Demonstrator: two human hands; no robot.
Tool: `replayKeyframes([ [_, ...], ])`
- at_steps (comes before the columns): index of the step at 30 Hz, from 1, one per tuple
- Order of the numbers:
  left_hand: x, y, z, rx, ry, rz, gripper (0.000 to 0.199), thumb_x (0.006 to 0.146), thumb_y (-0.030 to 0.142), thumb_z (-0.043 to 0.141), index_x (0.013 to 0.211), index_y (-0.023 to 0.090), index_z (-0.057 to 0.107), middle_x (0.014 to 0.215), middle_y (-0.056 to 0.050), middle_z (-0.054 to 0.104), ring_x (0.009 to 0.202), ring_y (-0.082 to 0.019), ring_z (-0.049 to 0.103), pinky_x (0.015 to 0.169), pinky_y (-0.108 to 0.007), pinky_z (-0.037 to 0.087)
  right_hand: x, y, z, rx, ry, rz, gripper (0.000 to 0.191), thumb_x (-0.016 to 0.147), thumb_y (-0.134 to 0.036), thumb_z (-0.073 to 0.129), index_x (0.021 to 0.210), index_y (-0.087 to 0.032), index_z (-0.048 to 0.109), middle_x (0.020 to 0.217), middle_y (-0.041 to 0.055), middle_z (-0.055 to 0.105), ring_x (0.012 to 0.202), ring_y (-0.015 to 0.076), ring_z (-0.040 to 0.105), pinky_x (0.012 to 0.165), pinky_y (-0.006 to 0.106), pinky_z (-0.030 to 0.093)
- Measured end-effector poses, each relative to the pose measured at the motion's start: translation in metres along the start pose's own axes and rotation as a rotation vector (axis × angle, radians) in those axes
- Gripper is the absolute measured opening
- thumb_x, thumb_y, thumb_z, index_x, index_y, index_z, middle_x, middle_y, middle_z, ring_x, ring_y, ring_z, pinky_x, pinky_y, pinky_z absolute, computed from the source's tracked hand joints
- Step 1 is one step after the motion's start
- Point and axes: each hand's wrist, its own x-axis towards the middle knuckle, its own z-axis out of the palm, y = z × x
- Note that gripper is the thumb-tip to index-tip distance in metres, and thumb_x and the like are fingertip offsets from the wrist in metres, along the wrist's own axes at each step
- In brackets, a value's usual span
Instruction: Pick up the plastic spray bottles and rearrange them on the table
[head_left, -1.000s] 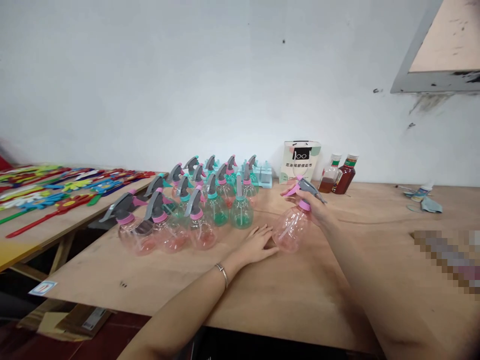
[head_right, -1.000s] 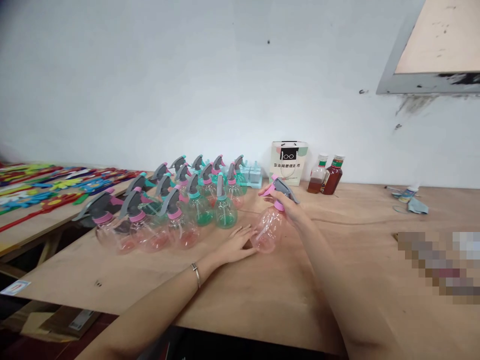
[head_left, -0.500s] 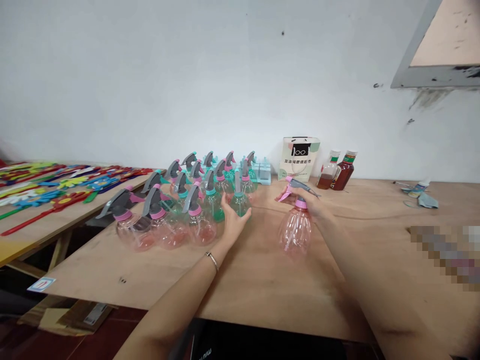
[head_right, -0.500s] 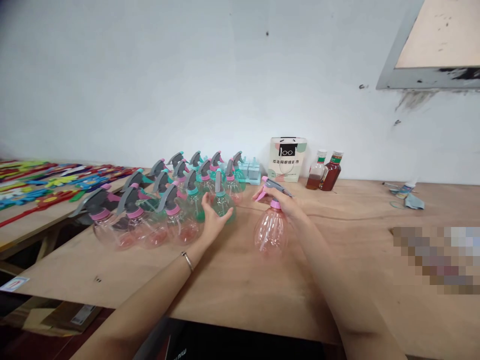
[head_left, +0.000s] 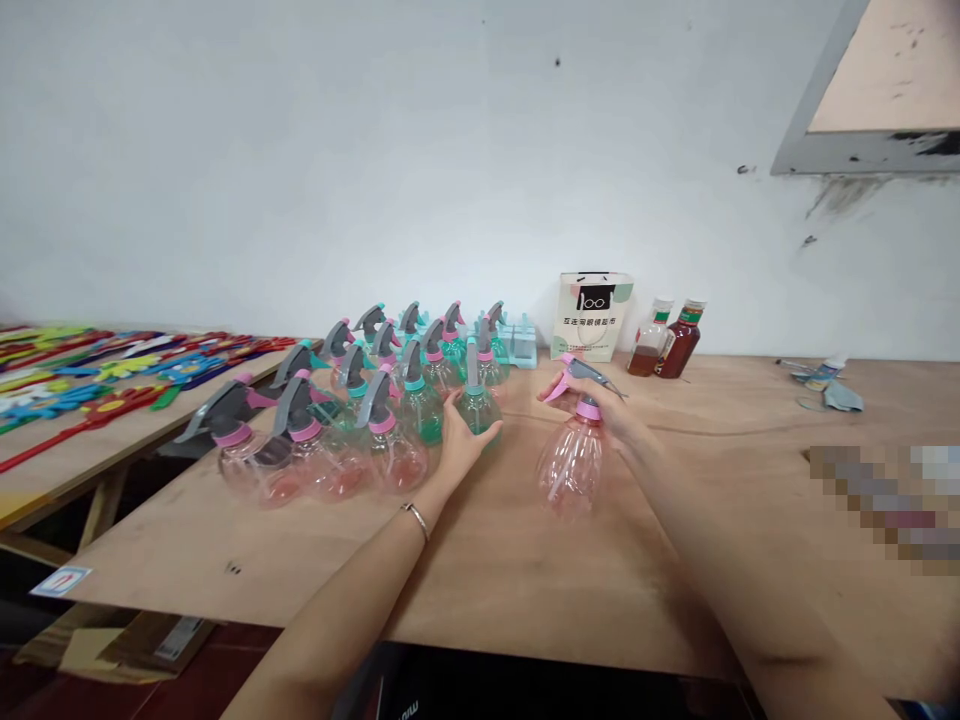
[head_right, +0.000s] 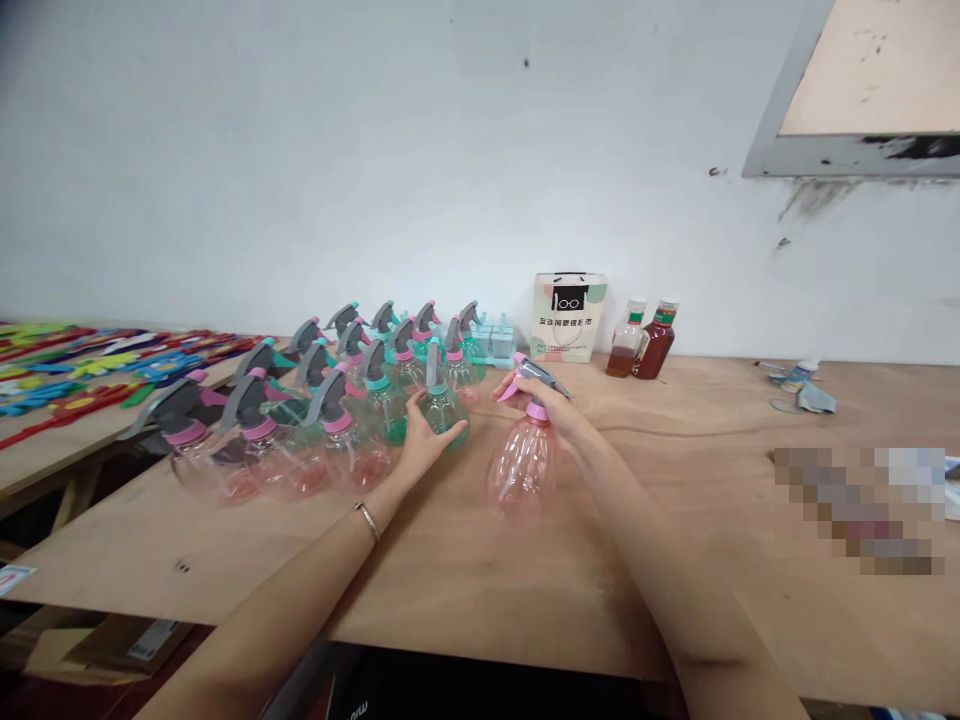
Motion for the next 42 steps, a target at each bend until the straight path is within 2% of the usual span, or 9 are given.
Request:
replayKeyframes([
  [3, -0.001, 0.0, 0.001, 0.015, 0.001, -0.028, 0.089, 0.059, 0.039, 0.085, 0.132, 0.019, 0.037, 0.134, -0.016, 0.05, 0.132, -0.033, 0.05, 0.114, -0.052, 0.037, 0.0, 0.001, 0.002, 0.019, 0.05, 0.048, 0.03, 0.069, -0.049, 0.074, 0.075, -0.021, 0.066, 0.079, 0.005, 0.075, 0.084, 0.0229, 0.073, 0.049, 0.023, 0.043],
  [9, -0.002, 0.002, 0.0, 0.073, -0.024, -0.093, 0.086, 0.055, 0.042, 0.088, 0.125, 0.019, 0.044, 0.125, -0.013, 0.052, 0.13, -0.035, 0.05, 0.111, -0.053, 0.037, -0.002, -0.002, 0.0, 0.04, 0.207, 0.055, 0.027, 0.069, -0.046, 0.07, 0.066, -0.021, 0.06, 0.064, 0.003, 0.07, 0.067, 0.02, 0.068, 0.049, 0.026, 0.044],
  [16, -0.001, 0.002, -0.001, 0.081, -0.055, -0.086, 0.086, 0.056, 0.041, 0.089, 0.125, 0.018, 0.044, 0.124, -0.013, 0.052, 0.13, -0.035, 0.049, 0.111, -0.052, 0.038, 0.002, 0.004, -0.001, 0.021, 0.13, 0.007, 0.025, 0.071, -0.046, 0.074, 0.077, -0.022, 0.069, 0.086, 0.005, 0.076, 0.085, 0.0225, 0.07, 0.053, 0.025, 0.045],
  [22, 0.002, -0.001, -0.003, 0.07, -0.097, -0.043, 0.084, 0.058, 0.042, 0.088, 0.126, 0.021, 0.042, 0.129, -0.013, 0.051, 0.13, -0.034, 0.05, 0.111, -0.051, 0.039, 0.0, 0.004, 0.003, 0.074, 0.262, -0.085, 0.023, 0.065, -0.042, 0.071, 0.061, -0.021, 0.061, 0.057, 0.0022, 0.064, 0.063, 0.0198, 0.064, 0.046, 0.026, 0.041],
  [24, 0.003, -0.002, -0.003, 0.069, -0.106, -0.042, 0.085, 0.058, 0.043, 0.088, 0.126, 0.021, 0.042, 0.129, -0.013, 0.051, 0.131, -0.034, 0.049, 0.111, -0.05, 0.039, 0.0, 0.003, 0.001, 0.056, 0.231, -0.075, 0.023, 0.066, -0.041, 0.07, 0.062, -0.02, 0.062, 0.059, 0.0028, 0.066, 0.061, 0.018, 0.062, 0.046, 0.025, 0.04],
  [30, 0.003, -0.003, -0.005, 0.041, -0.129, -0.044, 0.084, 0.059, 0.043, 0.088, 0.126, 0.022, 0.042, 0.128, -0.012, 0.051, 0.13, -0.034, 0.05, 0.112, -0.051, 0.038, 0.001, 0.005, 0.004, -0.025, 0.138, -0.148, 0.019, 0.073, -0.041, 0.07, 0.078, -0.022, 0.069, 0.087, 0.0025, 0.075, 0.088, 0.0191, 0.068, 0.066, 0.026, 0.049],
  [32, 0.004, -0.003, -0.007, 0.021, -0.155, -0.04, 0.084, 0.059, 0.044, 0.088, 0.126, 0.023, 0.043, 0.128, -0.012, 0.052, 0.13, -0.034, 0.051, 0.113, -0.052, 0.038, 0.001, 0.006, 0.006, -0.026, 0.158, -0.198, 0.017, 0.073, -0.039, 0.07, 0.077, -0.022, 0.068, 0.083, 0.0012, 0.073, 0.087, 0.0185, 0.068, 0.071, 0.028, 0.05],
  [37, 0.006, -0.002, -0.01, -0.004, -0.195, -0.035, 0.083, 0.058, 0.043, 0.089, 0.125, 0.024, 0.045, 0.127, -0.012, 0.053, 0.13, -0.034, 0.05, 0.113, -0.052, 0.038, -0.003, 0.003, 0.006, -0.013, 0.307, -0.149, 0.021, 0.071, -0.04, 0.064, 0.062, -0.022, 0.059, 0.057, 0.0004, 0.062, 0.059, 0.017, 0.059, 0.053, 0.028, 0.042],
  [42, 0.006, 0.0, -0.011, -0.011, -0.206, -0.026, 0.083, 0.058, 0.042, 0.089, 0.126, 0.024, 0.045, 0.13, -0.013, 0.052, 0.13, -0.035, 0.05, 0.113, -0.053, 0.038, -0.002, 0.0, 0.007, -0.109, 0.204, -0.18, 0.017, 0.072, -0.039, 0.065, 0.071, -0.022, 0.066, 0.078, 0.0017, 0.072, 0.081, 0.0187, 0.066, 0.073, 0.03, 0.049],
])
